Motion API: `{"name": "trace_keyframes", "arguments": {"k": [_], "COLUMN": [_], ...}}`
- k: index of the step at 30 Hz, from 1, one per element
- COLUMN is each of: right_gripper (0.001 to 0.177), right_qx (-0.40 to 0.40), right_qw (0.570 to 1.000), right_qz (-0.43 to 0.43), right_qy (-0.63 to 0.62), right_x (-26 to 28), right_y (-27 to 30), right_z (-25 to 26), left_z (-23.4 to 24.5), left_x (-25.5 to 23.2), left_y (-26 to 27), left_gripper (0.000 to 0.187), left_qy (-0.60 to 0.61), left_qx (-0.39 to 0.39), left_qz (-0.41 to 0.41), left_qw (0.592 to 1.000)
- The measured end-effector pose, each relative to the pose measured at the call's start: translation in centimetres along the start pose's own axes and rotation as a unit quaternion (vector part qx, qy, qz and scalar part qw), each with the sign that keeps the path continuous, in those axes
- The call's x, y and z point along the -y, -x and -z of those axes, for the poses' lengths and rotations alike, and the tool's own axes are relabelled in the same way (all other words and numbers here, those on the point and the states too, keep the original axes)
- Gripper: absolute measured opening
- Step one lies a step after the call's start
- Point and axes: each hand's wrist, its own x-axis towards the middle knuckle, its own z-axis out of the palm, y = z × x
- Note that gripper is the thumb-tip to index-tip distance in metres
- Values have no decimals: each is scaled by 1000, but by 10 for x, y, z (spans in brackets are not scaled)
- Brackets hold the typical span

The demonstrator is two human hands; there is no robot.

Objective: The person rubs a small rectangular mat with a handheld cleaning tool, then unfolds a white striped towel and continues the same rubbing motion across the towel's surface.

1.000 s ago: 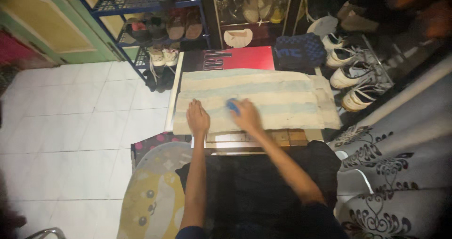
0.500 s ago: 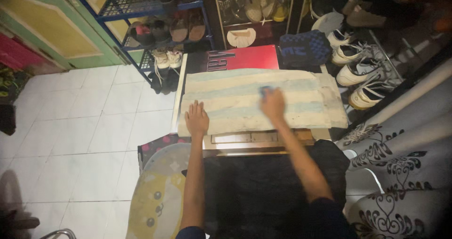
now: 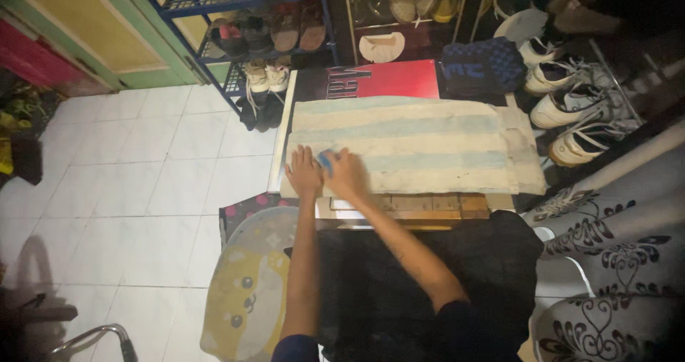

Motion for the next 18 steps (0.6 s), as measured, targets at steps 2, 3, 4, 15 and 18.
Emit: {"name": "trace_keyframes", "arguments": {"k": [2, 3, 4, 15, 18], "right_gripper": [33, 29, 29, 35, 47], "right_qx": [0, -1, 1, -108, -183], "right_qw": [1000, 1000, 1000, 978, 972], "right_qz": [15, 25, 25, -121, -21], "right_qy": [-6, -11, -13, 130, 146], "right_x": [14, 16, 8, -201, -164], "right_y": [11, 15, 19, 71, 66], "right_z": [-4, -7, -7, 115, 91], "left_z": [6, 13, 19, 24, 31], "left_x": [8, 12, 13, 10, 9], "left_y": [-1, 1, 3, -5, -4], "left_gripper": [54, 50, 46, 52, 52], "left_qy": [21, 14, 7, -40, -28], "left_qx": [34, 58, 82, 101, 112], "left_qz": [-10, -12, -14, -40, -44], "left_qw": [999, 998, 997, 993, 992]}}
